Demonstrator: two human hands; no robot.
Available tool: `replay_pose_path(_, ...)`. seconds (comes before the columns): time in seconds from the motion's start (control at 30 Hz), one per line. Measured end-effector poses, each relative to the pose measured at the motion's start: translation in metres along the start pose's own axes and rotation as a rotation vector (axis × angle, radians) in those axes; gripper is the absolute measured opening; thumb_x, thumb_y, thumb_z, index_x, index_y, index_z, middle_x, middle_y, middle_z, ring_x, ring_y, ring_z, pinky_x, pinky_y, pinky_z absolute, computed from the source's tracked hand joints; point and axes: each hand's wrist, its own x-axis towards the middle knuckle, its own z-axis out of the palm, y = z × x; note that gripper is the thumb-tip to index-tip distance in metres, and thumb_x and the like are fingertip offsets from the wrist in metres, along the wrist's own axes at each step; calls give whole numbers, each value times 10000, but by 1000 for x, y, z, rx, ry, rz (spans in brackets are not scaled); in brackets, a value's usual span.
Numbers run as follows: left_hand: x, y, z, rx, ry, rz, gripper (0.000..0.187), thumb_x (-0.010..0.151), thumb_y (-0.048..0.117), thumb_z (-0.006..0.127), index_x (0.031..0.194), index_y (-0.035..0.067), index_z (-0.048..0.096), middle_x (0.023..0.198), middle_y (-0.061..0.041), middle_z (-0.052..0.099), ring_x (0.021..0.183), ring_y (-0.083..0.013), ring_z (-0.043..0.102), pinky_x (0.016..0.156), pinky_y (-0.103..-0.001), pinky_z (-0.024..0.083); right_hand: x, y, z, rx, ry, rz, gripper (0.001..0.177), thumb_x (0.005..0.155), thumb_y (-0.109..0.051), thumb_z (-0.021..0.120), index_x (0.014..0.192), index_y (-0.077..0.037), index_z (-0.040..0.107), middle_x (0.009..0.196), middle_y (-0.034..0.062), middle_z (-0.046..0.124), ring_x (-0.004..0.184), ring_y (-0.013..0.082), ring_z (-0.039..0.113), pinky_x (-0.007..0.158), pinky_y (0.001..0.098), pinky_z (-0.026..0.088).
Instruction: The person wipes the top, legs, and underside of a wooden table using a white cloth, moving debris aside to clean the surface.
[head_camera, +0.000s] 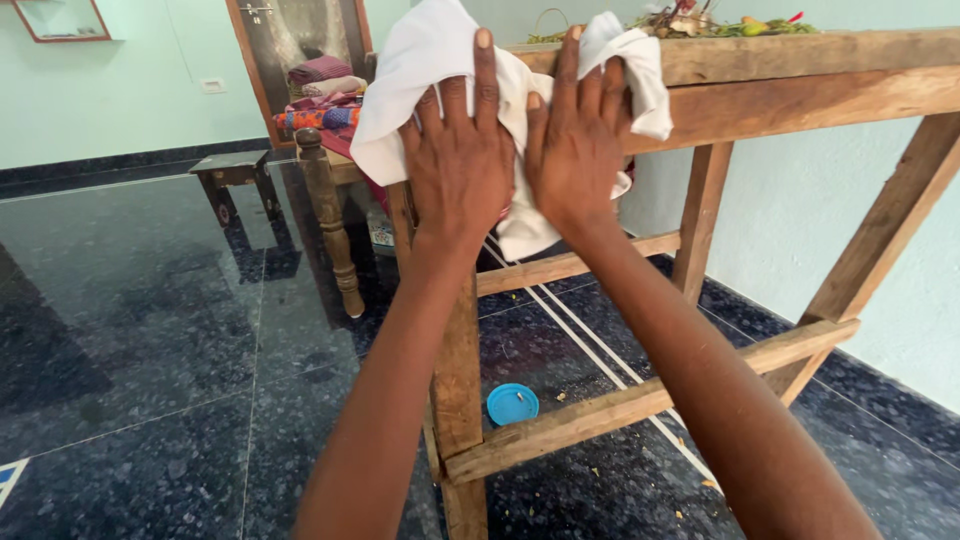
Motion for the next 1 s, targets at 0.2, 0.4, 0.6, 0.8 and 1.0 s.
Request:
replay_pose_path(0.2, -8, 18, 32, -125, -145, 12, 843, 973, 324, 658, 1638, 88, 198, 1395, -160, 538, 1297, -322, 521, 1109, -496, 412, -4, 42, 1, -111, -42, -95, 617, 1190, -378, 359, 1679, -33, 207, 1640, 309, 349, 1536, 523, 261, 1254, 648, 176)
replay_pose_path(0.4, -17, 40, 54, -117, -47, 56, 819, 1029, 319, 662, 1662, 133, 177, 1451, -79, 514, 1348, -264, 502, 1131, -440, 420, -15, 70, 1, -75, -17, -93, 634, 1212, -401, 373, 1687, -34, 171, 1669, 297, 343, 1566, 524, 250, 1290, 629, 191)
replay_pose_path(0.6, -20, 66, 65, -143, -90, 103, 828, 1048, 356, 683, 1678, 172, 177, 1459, -27, 505, 1346, -215, 498, 1108, -425, 438, -29, 94, -12, -126, -124, 23, 642, 1214, -359, 388, 1668, -16, 91, 1632, 356, 355, 1536, 581, 270, 1292, 579, 237)
replay_pose_path(0.8, -16, 66, 59, -114, -224, 162, 950, 871, 518, 739, 1625, 227, 239, 1413, -7, 529, 1261, -216, 540, 979, -465, 460, -31, 105, -17, -147, -126, 65, 679, 1219, -335, 426, 1670, 1, 46, 1620, 431, 288, 1510, 604, 264, 1272, 573, 270)
replay_pose_path(1.0, -19, 27, 29, -123, -204, 213, 856, 957, 521, 739, 1644, 269, 296, 1420, 11, 529, 1274, -206, 541, 1062, -457, 433, -33, 77, 6, 75, 19, 244, 644, 1159, -247, 534, 1597, 87, 201, 1590, 432, 294, 1477, 558, 353, 1239, 540, 316)
